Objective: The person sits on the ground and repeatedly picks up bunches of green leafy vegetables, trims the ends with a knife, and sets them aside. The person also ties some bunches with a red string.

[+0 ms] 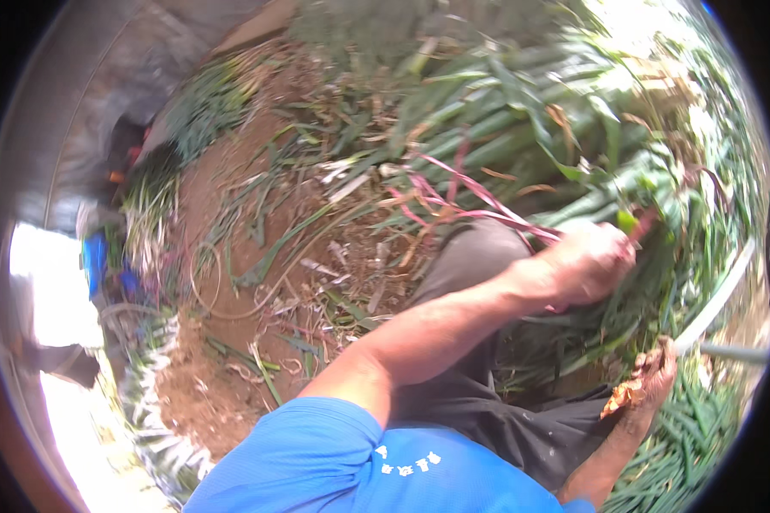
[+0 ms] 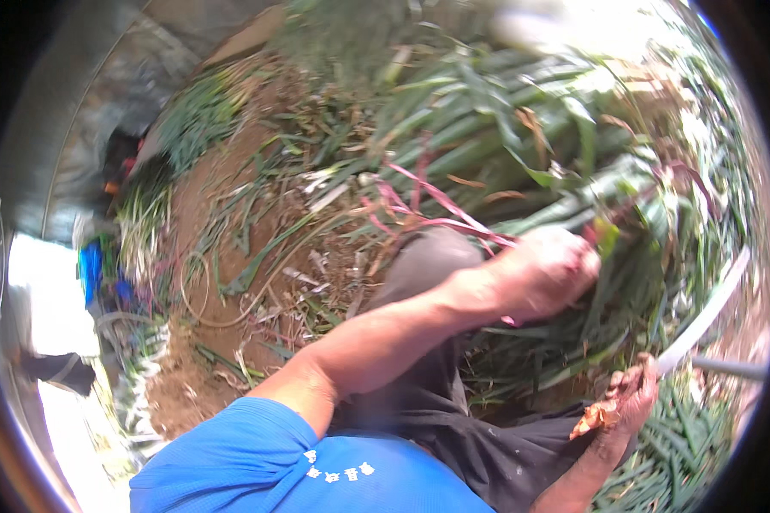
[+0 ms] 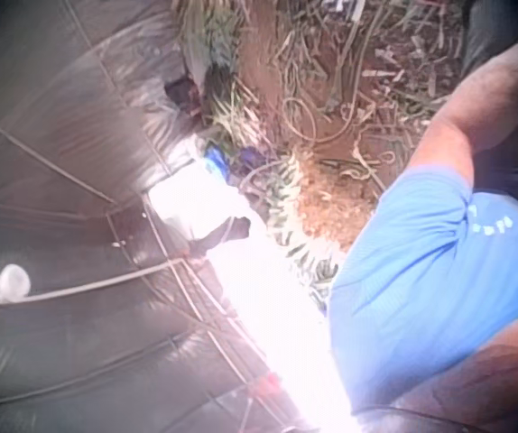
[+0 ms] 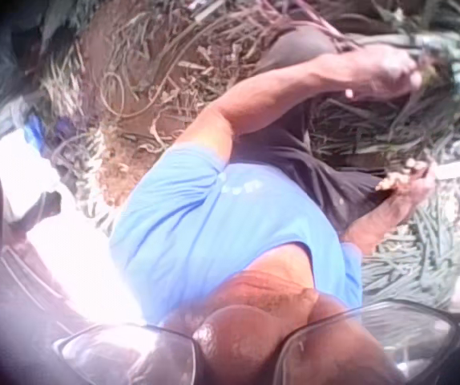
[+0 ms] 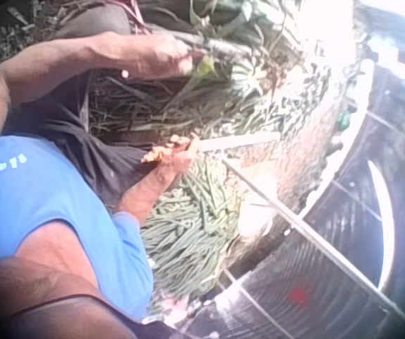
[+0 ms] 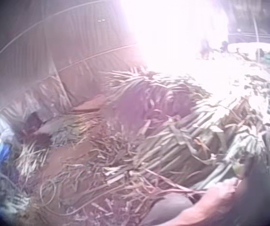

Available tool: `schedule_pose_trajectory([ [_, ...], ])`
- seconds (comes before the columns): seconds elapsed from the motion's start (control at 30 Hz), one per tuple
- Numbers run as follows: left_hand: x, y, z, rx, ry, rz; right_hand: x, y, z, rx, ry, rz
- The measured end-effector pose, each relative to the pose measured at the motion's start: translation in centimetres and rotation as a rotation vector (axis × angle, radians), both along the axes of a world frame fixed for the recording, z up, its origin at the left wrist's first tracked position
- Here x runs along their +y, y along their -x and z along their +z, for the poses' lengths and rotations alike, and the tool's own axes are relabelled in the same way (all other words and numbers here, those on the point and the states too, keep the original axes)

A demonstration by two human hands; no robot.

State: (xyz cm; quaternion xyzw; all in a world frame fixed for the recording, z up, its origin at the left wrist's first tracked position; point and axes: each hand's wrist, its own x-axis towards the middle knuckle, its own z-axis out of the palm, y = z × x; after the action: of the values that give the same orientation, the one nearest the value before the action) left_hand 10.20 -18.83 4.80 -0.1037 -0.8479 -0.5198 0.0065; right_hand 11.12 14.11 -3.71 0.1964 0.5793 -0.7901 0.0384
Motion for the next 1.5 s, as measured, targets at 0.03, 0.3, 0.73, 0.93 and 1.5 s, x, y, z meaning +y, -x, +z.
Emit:
schedule_pose_trajectory([
  [0.03, 0.7, -0.9, -0.4, 0.103, 0.015, 0.055, 0.3, 0.6, -0.4, -0.016, -0.029, 0.027],
  [0.3, -10.4, -15.5, 10.9, -0.281, -0.438, -0.133, 0.4, 2.6, -0.8, -0.059, -0.138, 0.114],
  [0.73, -48.2, -48.3, 12.3, -0.151, -0.650, 1.166, 0.3, 4.0, -1.8, -0.084, -0.201, 0.062],
  [0.93, -55.1, -65.2, 8.1, 0.324, -0.309, 1.860, 0.8, 3.9, -2.6, -0.033, -0.257, 0.082],
  [1.5, -13.8, -27.0, -13.4, -0.280, -0.479, 0.695, -3.7, -3.7, 1.8, 0.374, -0.113, 0.101],
])
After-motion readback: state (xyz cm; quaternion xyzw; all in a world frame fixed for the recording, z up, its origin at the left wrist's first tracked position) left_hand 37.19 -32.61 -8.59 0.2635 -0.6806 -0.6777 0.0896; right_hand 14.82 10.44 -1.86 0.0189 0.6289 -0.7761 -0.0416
